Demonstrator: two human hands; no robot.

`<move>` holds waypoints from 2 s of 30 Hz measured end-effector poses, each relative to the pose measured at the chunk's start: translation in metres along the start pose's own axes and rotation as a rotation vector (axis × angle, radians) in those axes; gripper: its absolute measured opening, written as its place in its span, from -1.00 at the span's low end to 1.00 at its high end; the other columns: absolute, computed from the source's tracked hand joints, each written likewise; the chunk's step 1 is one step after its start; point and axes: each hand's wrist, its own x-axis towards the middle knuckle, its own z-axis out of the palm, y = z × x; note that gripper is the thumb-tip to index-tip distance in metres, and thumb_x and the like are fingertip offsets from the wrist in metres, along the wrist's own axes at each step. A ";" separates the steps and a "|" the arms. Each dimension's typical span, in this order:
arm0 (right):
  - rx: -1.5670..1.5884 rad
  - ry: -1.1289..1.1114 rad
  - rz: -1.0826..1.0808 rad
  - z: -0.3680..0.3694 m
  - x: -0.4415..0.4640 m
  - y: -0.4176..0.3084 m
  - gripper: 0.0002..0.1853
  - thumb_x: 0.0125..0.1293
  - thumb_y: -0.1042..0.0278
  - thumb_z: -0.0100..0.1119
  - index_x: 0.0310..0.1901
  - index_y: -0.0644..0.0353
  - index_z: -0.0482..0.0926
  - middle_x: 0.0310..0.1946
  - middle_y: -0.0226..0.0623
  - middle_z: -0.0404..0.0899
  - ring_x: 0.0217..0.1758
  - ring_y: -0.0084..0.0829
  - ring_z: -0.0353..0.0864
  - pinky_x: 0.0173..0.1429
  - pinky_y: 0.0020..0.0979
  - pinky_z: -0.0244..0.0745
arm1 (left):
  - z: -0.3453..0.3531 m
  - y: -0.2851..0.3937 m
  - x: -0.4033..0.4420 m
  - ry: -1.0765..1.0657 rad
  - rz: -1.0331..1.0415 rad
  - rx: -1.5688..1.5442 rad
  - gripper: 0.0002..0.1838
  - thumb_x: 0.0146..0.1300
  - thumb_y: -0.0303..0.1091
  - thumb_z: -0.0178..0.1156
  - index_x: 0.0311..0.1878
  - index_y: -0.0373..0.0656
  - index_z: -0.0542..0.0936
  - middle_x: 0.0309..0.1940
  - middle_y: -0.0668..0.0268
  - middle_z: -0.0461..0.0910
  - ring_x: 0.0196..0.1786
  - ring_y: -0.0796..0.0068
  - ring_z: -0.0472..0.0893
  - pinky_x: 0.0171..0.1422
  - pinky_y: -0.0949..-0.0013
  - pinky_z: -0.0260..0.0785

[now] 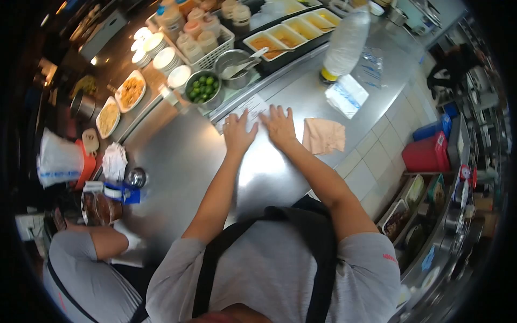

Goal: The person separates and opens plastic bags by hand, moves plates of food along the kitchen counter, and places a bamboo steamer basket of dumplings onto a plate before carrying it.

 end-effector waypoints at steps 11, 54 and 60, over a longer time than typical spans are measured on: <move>0.406 0.451 0.310 -0.056 -0.123 -0.006 -0.69 -0.02 0.53 -0.04 -0.16 0.14 0.41 -0.25 -0.16 0.35 -0.11 -0.18 0.36 -0.06 -0.20 0.24 | -0.007 -0.015 -0.008 -0.047 0.051 0.021 -0.46 -0.08 -0.21 0.20 0.03 -0.20 0.45 -0.23 0.07 0.39 -0.13 0.10 0.39 -0.07 0.15 0.26; 0.964 -0.035 0.973 0.102 -0.493 0.617 -0.75 0.09 0.36 -0.10 -0.70 0.22 0.37 -0.80 -0.34 0.31 -0.75 -0.51 0.29 -0.70 -0.44 0.16 | -0.006 0.121 -0.254 0.931 -0.922 -0.115 -0.64 0.24 -0.15 -0.04 -0.49 -0.27 0.47 -0.71 0.42 0.32 -0.62 0.58 0.26 -0.52 0.47 0.15; 1.018 0.134 0.897 0.073 -0.359 0.679 -0.83 0.18 0.42 -0.02 -0.32 0.36 0.49 -0.59 -0.36 0.44 -0.59 -0.60 0.40 -0.53 -0.58 0.34 | 0.118 0.139 -0.394 0.703 -0.698 -0.080 -0.64 0.25 -0.21 -0.14 0.01 -0.18 0.44 -0.13 0.07 0.51 -0.10 0.18 0.51 -0.01 0.26 0.37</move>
